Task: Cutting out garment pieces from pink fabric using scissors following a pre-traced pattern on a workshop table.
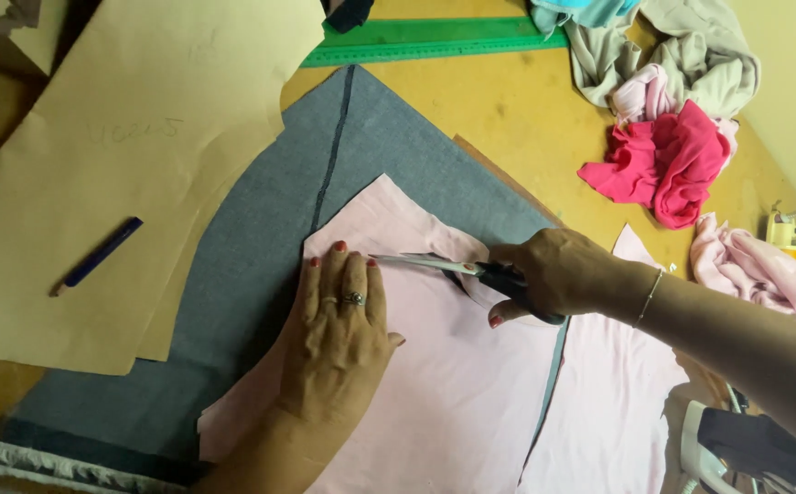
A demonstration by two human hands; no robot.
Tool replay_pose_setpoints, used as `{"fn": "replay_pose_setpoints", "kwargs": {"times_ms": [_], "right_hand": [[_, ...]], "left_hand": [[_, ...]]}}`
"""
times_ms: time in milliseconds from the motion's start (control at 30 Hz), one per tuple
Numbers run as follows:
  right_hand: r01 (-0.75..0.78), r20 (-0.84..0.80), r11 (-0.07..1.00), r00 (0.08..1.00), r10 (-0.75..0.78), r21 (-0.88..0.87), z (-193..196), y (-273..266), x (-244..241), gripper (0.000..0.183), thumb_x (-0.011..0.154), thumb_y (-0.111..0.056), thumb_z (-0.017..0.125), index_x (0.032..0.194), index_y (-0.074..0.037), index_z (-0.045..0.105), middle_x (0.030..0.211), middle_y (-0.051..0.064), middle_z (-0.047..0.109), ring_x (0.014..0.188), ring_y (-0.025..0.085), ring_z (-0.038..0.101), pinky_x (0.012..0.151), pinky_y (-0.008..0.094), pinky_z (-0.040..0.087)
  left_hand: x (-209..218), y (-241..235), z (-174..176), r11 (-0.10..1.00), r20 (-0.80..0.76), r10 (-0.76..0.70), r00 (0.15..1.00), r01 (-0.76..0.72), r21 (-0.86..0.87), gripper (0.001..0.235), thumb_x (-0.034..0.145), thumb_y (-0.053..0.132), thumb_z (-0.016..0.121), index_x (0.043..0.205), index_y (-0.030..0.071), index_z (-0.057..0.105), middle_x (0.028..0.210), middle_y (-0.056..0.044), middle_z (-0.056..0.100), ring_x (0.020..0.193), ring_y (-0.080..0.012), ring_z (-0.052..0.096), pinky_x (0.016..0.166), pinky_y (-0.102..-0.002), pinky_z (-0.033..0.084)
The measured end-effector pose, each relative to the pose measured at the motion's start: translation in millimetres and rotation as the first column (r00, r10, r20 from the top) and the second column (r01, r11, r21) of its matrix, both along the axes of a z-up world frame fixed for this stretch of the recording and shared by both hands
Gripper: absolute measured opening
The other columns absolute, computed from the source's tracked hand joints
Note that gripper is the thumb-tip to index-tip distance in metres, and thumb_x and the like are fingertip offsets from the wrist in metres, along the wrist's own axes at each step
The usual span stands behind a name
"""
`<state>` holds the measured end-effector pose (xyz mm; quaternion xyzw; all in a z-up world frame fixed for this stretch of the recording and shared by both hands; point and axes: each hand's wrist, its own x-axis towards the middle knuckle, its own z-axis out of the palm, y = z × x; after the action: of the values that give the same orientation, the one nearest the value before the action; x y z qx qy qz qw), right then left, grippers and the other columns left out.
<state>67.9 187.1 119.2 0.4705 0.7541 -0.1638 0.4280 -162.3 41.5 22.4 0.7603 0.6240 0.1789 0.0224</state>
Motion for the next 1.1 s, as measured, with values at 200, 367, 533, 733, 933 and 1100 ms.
{"fn": "replay_pose_setpoints", "kwargs": {"times_ms": [200,367,533,733,933,1100], "right_hand": [[0.049,-0.118,0.999,0.992,-0.051,-0.018,-15.0,-14.7,-0.7,0.071,0.069,-0.078,0.074,0.121,-0.031,0.065,0.066,0.005,0.071,0.066,0.028,0.07,0.061,0.04,0.052],[0.075,-0.284,0.997,0.956,-0.079,-0.024,-20.4,-26.7,2.2,0.061,0.071,-0.068,0.081,0.114,-0.028,0.068,0.057,0.002,0.061,0.051,0.024,0.058,0.054,0.036,0.048],[0.166,-0.257,0.986,0.954,-0.157,0.012,-30.9,-33.1,11.0,0.073,0.066,-0.07,0.08,0.13,-0.037,0.067,0.057,0.004,0.056,0.054,0.026,0.056,0.054,0.039,0.048],[0.2,-0.268,0.978,0.94,-0.21,-0.066,-19.8,-34.8,-8.2,0.057,0.071,-0.07,0.08,0.096,-0.022,0.065,0.059,-0.001,0.058,0.053,0.021,0.05,0.057,0.034,0.048],[0.184,-0.321,0.982,0.929,-0.185,-0.033,-24.9,-36.6,-20.6,0.061,0.07,-0.072,0.08,0.09,-0.018,0.06,0.058,0.001,0.056,0.052,0.023,0.051,0.054,0.037,0.047],[0.211,-0.31,0.976,0.925,-0.218,-0.056,-27.5,-37.0,-19.0,0.056,0.071,-0.067,0.082,0.09,-0.018,0.064,0.053,0.001,0.054,0.049,0.02,0.047,0.052,0.033,0.046]], "left_hand": [[-15.6,2.3,-11.0,0.993,0.064,-0.028,0.998,0.021,0.119,0.126,0.046,0.071,0.091,0.136,-0.009,0.053,0.138,-0.019,0.052,0.139,-0.0373,0.051,0.123,-0.05,0.038],[-18.7,1.6,-16.8,0.993,0.102,-0.052,0.993,0.041,0.109,0.123,0.05,0.071,0.09,0.137,-0.008,0.051,0.139,-0.019,0.051,0.141,-0.038,0.048,0.123,-0.05,0.037],[-19.7,3.6,-20.8,0.986,0.147,-0.066,0.987,0.043,0.159,0.122,0.048,0.07,0.092,0.133,-0.009,0.054,0.135,-0.02,0.054,0.138,-0.039,0.051,0.123,-0.051,0.038],[-20.6,3.2,-22.3,0.987,0.133,-0.074,0.988,0.054,0.149,0.121,0.051,0.071,0.09,0.136,-0.007,0.053,0.138,-0.02,0.053,0.139,-0.0381,0.05,0.122,-0.049,0.037],[-21.1,4.3,-22.1,0.986,0.137,-0.063,0.989,0.04,0.164,0.122,0.049,0.073,0.09,0.134,-0.007,0.054,0.135,-0.019,0.055,0.137,-0.0377,0.051,0.12,-0.05,0.04],[-21.2,4.1,-21.3,0.986,0.153,-0.072,0.986,0.047,0.16,0.121,0.051,0.07,0.091,0.134,-0.008,0.052,0.135,-0.021,0.053,0.138,-0.0391,0.051,0.122,-0.05,0.038]]}}
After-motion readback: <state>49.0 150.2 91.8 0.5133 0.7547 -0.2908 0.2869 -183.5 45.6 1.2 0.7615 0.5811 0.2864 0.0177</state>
